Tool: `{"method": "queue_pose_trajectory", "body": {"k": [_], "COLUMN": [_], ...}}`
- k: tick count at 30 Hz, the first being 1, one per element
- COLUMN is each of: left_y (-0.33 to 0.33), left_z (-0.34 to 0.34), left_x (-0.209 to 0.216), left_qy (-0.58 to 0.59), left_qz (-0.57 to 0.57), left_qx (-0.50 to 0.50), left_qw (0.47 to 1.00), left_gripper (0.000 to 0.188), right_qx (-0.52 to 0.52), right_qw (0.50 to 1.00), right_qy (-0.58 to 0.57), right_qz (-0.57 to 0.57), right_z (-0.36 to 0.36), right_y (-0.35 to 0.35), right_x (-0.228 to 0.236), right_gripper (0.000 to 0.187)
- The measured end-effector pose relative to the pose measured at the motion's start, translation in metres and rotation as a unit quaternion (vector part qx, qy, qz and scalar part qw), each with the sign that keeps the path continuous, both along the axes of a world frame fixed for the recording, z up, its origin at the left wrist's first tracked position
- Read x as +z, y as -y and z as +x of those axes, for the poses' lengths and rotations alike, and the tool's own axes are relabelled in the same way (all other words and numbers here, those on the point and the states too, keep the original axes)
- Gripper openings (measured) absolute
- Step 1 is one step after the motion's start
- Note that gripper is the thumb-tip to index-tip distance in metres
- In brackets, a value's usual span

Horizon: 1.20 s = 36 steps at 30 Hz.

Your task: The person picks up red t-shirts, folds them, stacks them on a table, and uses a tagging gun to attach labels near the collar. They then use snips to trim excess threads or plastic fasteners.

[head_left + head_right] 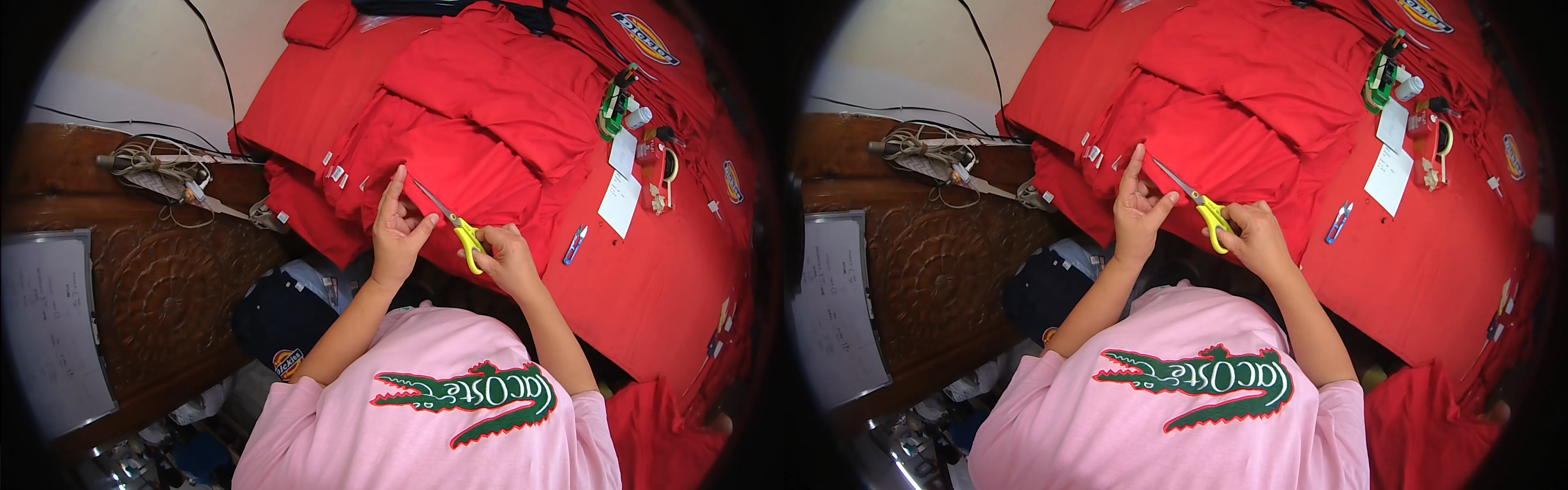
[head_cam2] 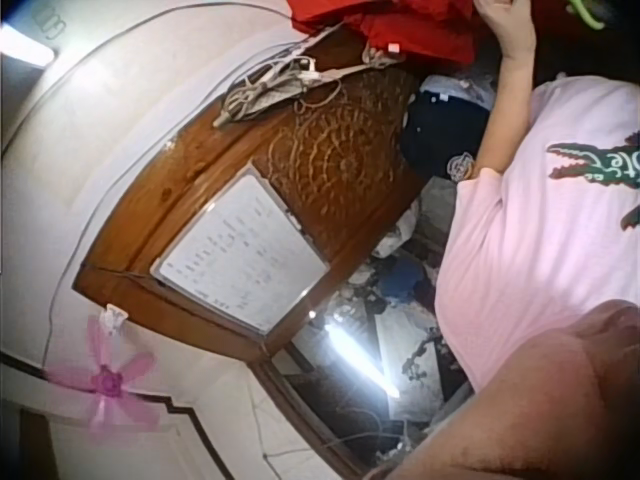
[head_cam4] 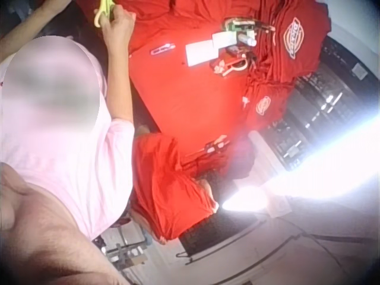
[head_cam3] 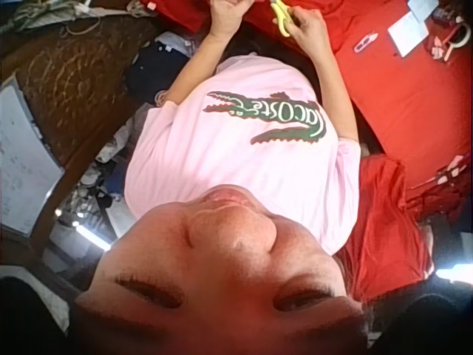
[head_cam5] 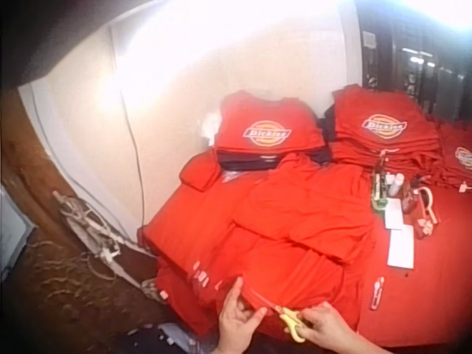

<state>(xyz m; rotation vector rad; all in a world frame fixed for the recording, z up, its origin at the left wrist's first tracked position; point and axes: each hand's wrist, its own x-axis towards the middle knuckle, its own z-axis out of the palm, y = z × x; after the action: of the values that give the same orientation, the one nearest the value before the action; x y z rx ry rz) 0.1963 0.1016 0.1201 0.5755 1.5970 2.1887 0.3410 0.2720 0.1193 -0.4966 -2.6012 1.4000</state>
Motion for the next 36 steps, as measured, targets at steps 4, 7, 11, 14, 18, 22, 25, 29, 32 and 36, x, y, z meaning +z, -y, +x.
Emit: {"method": "queue_pose_trajectory", "body": {"k": [4,7,11,14,18,22,25,29,32,36], "left_y": [0.002,0.006,0.005,0.009,0.012,0.003,0.004,0.010,0.025,0.048], "left_z": [-0.008,-0.009,-0.005,-0.004,-0.003,0.021,0.047,0.023,-0.012,-0.033], "left_x": [-0.013,-0.008,0.004,0.002,0.003,0.013,-0.001,-0.031,-0.041,-0.004], "left_qy": [0.004,0.012,0.017,0.016,0.051,0.120,0.169,0.195,0.167,0.156], "left_qz": [-0.004,-0.020,-0.015,-0.020,-0.023,0.012,0.011,0.009,0.102,0.149], "left_qx": [0.046,0.041,0.018,0.014,0.024,0.009,-0.070,0.029,0.094,0.056], "left_qw": [0.999,0.999,1.000,1.000,0.998,0.993,0.983,0.980,0.976,0.975], "left_gripper": [0.080,0.079,0.084,0.087,0.087,0.094,0.100,0.071,0.071,0.080], "right_qx": [0.022,0.024,0.024,0.025,0.018,-0.151,-0.168,-0.165,-0.172,-0.187], "right_qw": [1.000,0.999,0.997,0.998,0.999,0.912,0.853,0.848,0.856,0.870], "right_qy": [-0.001,-0.021,-0.043,-0.025,-0.014,0.019,-0.014,-0.055,-0.041,-0.029], "right_qz": [0.004,0.015,0.055,0.046,0.044,-0.382,-0.495,-0.501,-0.485,-0.456], "right_z": [0.000,-0.004,-0.013,-0.013,-0.009,-0.024,-0.044,-0.041,-0.024,0.006], "right_y": [0.002,0.006,0.005,0.006,0.010,0.030,0.034,0.024,0.017,0.011], "right_x": [0.000,0.011,0.017,0.013,-0.001,-0.013,-0.014,-0.009,0.017,0.019], "right_gripper": [0.026,0.025,0.024,0.025,0.024,0.022,0.021,0.025,0.027,0.033]}}
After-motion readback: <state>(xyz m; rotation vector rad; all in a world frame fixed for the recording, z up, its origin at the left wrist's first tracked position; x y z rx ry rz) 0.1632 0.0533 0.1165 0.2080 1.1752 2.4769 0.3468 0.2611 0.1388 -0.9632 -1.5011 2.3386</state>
